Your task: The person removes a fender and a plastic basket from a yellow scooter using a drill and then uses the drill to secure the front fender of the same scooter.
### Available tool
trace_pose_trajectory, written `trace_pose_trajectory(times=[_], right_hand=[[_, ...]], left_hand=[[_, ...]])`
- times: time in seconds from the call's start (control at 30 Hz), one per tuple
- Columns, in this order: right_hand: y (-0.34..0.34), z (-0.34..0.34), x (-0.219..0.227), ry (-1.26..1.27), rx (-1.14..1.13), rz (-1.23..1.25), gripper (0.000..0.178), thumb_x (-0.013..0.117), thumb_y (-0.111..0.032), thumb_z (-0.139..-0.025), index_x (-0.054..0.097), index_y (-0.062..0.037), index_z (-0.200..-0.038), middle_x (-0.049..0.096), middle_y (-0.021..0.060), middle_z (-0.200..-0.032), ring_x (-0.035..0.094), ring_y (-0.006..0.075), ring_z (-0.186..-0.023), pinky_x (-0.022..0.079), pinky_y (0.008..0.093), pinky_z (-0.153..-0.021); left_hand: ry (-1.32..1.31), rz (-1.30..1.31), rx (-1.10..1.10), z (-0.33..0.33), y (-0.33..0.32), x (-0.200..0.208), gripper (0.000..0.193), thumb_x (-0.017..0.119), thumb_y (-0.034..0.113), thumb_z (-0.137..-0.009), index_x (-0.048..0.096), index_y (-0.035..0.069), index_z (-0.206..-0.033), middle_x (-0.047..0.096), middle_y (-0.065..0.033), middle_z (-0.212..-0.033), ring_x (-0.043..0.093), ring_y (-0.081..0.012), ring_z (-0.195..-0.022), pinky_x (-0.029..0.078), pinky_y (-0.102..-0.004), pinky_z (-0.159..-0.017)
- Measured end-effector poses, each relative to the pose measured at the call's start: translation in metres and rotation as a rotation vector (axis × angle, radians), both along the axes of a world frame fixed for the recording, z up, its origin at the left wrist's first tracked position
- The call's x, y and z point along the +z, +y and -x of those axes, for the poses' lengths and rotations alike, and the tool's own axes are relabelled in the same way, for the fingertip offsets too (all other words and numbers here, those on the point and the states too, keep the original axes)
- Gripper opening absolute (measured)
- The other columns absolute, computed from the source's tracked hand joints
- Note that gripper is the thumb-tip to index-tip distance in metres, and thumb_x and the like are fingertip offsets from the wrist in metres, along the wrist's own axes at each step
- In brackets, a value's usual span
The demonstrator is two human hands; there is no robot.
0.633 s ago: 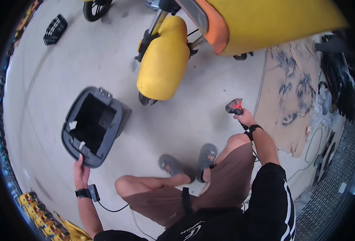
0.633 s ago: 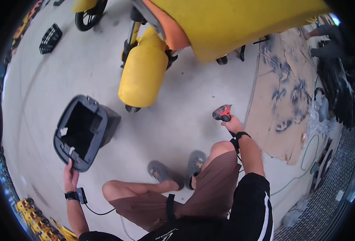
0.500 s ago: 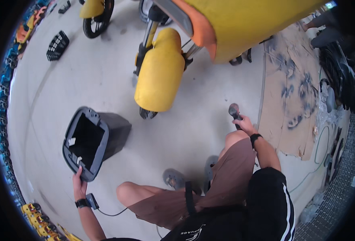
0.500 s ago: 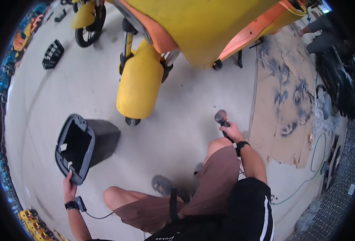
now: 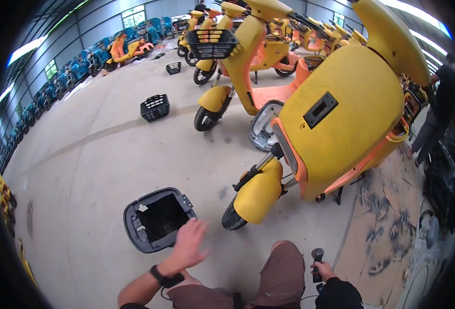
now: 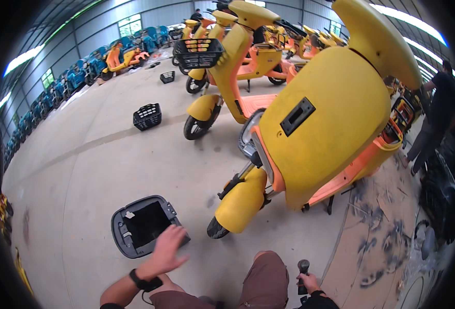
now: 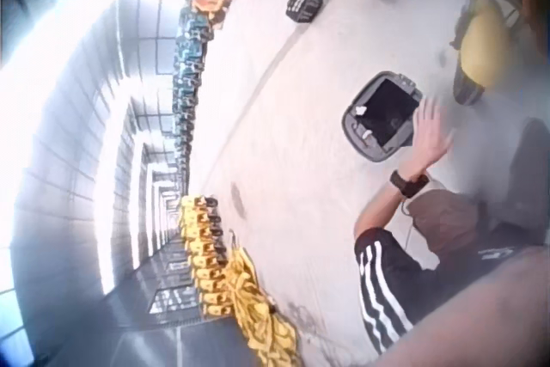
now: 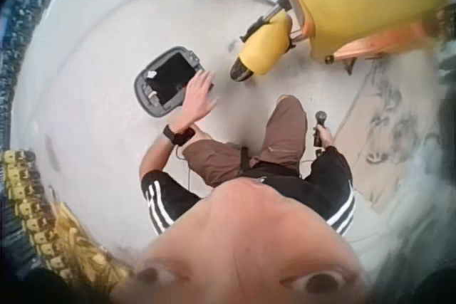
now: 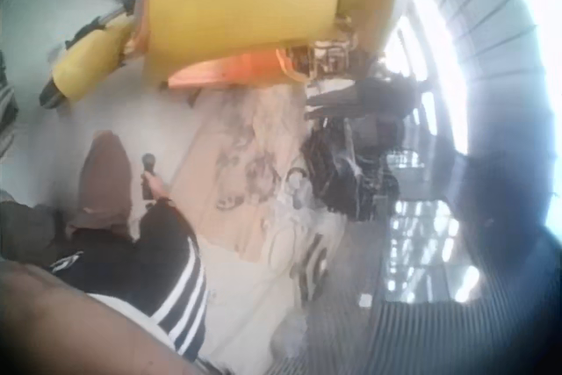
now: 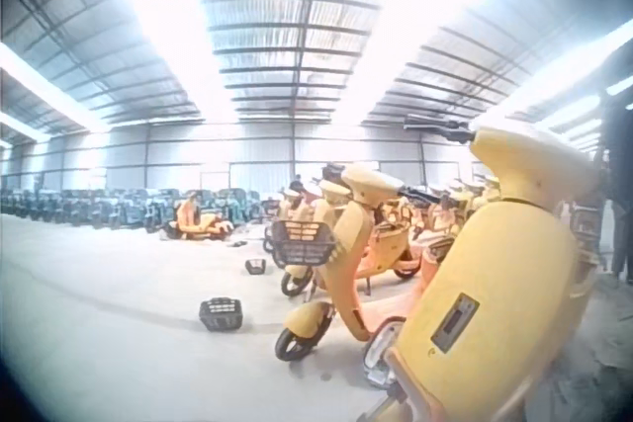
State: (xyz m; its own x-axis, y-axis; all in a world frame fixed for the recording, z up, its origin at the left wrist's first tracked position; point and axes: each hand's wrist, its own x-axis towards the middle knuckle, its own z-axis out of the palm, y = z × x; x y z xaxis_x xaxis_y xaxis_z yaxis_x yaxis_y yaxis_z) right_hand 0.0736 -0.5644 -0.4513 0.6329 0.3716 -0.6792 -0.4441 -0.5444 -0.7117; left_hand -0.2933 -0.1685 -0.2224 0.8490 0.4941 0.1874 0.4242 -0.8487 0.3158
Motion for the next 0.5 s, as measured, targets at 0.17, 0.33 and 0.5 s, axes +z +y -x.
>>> trace_pose_trajectory(times=[0.17, 0.33, 0.5], right_hand=[[0.018, 0.001, -0.052, 0.194, -0.138, -0.043, 0.029, 0.062, -0.017, -0.073, 0.057, 0.0064, -0.090, 0.064, 0.0182, -0.078, 0.063, 0.0298, -0.060, 0.054, 0.0395, -0.054], [0.029, -0.007, -0.085, 0.247, -0.184, -0.066, 0.029, 0.062, -0.021, -0.074, 0.057, 0.0012, -0.092, 0.063, 0.0145, -0.078, 0.063, 0.0276, -0.063, 0.053, 0.0394, -0.057], [0.009, -0.023, -0.077, 0.378, -0.185, -0.032, 0.030, 0.065, -0.026, -0.078, 0.059, -0.0029, -0.096, 0.061, 0.0105, -0.077, 0.060, 0.0231, -0.063, 0.051, 0.0369, -0.059]], left_hand=[[-0.108, -0.169, 0.067, -0.139, -0.035, -0.066, 0.095, 0.076, 0.041, -0.069, 0.031, 0.001, -0.143, 0.027, -0.0254, -0.146, 0.023, -0.0393, -0.139, 0.021, -0.0599, -0.108], [-0.160, -0.219, 0.250, -0.209, -0.022, -0.103, 0.101, 0.080, 0.039, -0.064, 0.030, 0.001, -0.143, 0.027, -0.0276, -0.146, 0.024, -0.0396, -0.138, 0.020, -0.0630, -0.107], [-0.216, -0.247, 0.212, -0.206, -0.006, -0.101, 0.102, 0.082, 0.036, -0.061, 0.032, 0.005, -0.144, 0.029, -0.0244, -0.146, 0.026, -0.0360, -0.138, 0.020, -0.0649, -0.106]])
